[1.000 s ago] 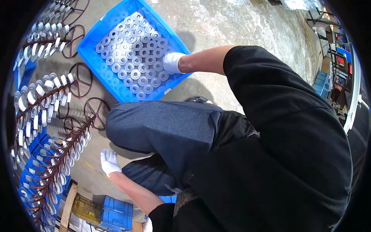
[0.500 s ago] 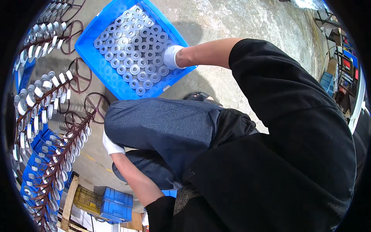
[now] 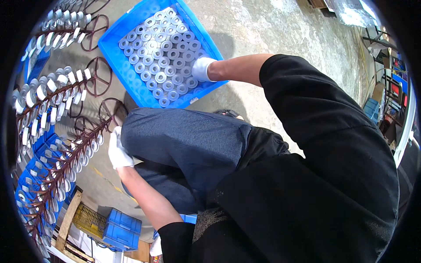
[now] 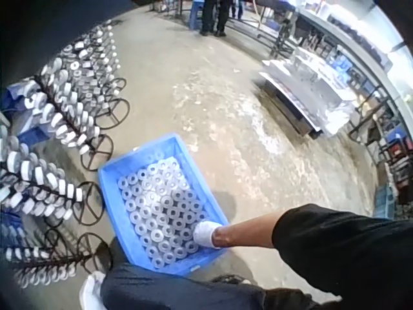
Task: Picking metal rings from a storage rack and placing them into a blue crate for organization.
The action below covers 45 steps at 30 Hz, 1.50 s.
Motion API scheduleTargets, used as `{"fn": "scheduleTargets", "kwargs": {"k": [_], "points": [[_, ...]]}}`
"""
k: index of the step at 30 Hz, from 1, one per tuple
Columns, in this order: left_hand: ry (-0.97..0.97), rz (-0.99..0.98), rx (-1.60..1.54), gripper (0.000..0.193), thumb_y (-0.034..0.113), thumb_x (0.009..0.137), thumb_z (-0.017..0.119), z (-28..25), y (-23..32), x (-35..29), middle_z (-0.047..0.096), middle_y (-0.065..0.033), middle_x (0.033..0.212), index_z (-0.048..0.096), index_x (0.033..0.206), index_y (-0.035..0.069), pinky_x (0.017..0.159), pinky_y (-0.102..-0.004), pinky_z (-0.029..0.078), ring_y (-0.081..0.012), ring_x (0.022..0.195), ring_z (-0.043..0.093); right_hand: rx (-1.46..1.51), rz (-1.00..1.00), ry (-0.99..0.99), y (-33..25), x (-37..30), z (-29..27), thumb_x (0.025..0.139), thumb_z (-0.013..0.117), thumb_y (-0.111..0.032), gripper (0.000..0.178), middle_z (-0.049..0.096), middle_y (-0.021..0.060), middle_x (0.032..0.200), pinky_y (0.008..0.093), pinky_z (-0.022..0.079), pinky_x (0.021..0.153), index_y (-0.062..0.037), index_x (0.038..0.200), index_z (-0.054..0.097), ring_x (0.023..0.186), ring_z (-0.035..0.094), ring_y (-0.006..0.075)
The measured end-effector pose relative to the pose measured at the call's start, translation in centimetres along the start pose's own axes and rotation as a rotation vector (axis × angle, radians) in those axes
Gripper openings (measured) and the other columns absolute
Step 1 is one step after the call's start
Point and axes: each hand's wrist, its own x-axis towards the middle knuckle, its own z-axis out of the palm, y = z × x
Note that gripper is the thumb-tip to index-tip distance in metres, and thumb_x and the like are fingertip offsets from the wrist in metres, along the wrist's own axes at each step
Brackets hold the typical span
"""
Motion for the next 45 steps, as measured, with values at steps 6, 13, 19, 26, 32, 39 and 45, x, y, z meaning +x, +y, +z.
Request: {"fn": "scheduleTargets", "kwargs": {"k": [6, 13, 19, 26, 32, 39, 45], "points": [[0.066, 0.167, 0.0, 0.03, 0.017, 0.092, 0.046, -3.8, 2.2, -2.5, 0.059, -0.0135, 0.106, 0.056, 0.112, -0.002, 0.079, -0.0298, 0.046, -0.022, 0.09, 0.057, 0.028, 0.02, -0.027, -0.3, -1.1, -1.5, 0.081, 0.054, -0.019, 0.021, 0.067, 0.0126, 0.089, 0.0381, 0.052, 0.07, -0.0051, 0.086, 0.069, 0.077, 0.064, 0.0309], [0.221, 0.126, -0.041, 0.034, 0.022, 0.091, 0.05, -6.8, 0.6, -1.2, 0.058, -0.0152, 0.11, 0.055, 0.115, -0.002, 0.082, -0.0313, 0.045, -0.0235, 0.091, 0.057, -0.112, 0.09, -0.044, -1.1, -0.2, -1.2, 0.081, 0.054, -0.021, 0.023, 0.067, 0.0117, 0.088, 0.0388, 0.052, 0.07, -0.0057, 0.087, 0.069, 0.077, 0.064, 0.0304], [0.278, 0.147, 0.019, 0.036, 0.024, 0.091, 0.052, -7.3, 0.4, -0.7, 0.059, -0.0154, 0.11, 0.056, 0.116, -0.001, 0.081, -0.0306, 0.045, -0.0228, 0.089, 0.057, -0.13, 0.05, -0.049, -0.5, 0.3, -0.9, 0.082, 0.053, -0.021, 0.023, 0.067, 0.0109, 0.087, 0.0396, 0.052, 0.068, -0.0059, 0.087, 0.07, 0.075, 0.064, 0.0301], [0.236, 0.141, 0.016, 0.036, 0.025, 0.091, 0.053, -8.4, 0.0, -0.2, 0.059, -0.015, 0.11, 0.057, 0.115, 0.0, 0.08, -0.0299, 0.045, -0.0217, 0.088, 0.057, -0.226, 0.147, -0.12, -1.9, 0.8, -1.1, 0.082, 0.052, -0.018, 0.022, 0.067, 0.0125, 0.086, 0.0399, 0.052, 0.066, -0.0062, 0.087, 0.07, 0.073, 0.064, 0.0298], [0.216, 0.149, 0.007, 0.035, 0.026, 0.091, 0.053, -8.7, -0.1, 0.0, 0.059, -0.0145, 0.11, 0.058, 0.115, 0.0, 0.08, -0.0301, 0.045, -0.0213, 0.087, 0.057, -0.217, 0.162, -0.012, -0.8, 0.1, 0.2, 0.08, 0.053, -0.016, 0.021, 0.067, 0.0139, 0.084, 0.0394, 0.052, 0.064, -0.0057, 0.085, 0.07, 0.071, 0.064, 0.0298], [0.209, 0.158, 0.023, 0.034, 0.026, 0.091, 0.052, -8.5, 0.0, 0.1, 0.061, -0.0136, 0.108, 0.058, 0.114, 0.001, 0.08, -0.0306, 0.045, -0.0213, 0.087, 0.058, 0.428, 0.037, -0.356, 3.8, 1.5, -1.3, 0.08, 0.053, -0.016, 0.02, 0.067, 0.0136, 0.081, 0.0388, 0.052, 0.062, -0.0055, 0.084, 0.07, 0.069, 0.064, 0.0299], [0.207, 0.153, 0.025, 0.034, 0.025, 0.091, 0.052, -9.0, -0.1, -0.1, 0.061, -0.0131, 0.107, 0.058, 0.114, 0.001, 0.08, -0.0308, 0.045, -0.0215, 0.087, 0.057, -0.165, 0.275, -0.02, -1.6, 0.7, 0.5, 0.08, 0.053, -0.017, 0.021, 0.067, 0.0128, 0.081, 0.04, 0.052, 0.062, -0.0057, 0.084, 0.07, 0.069, 0.064, 0.0308]]}}
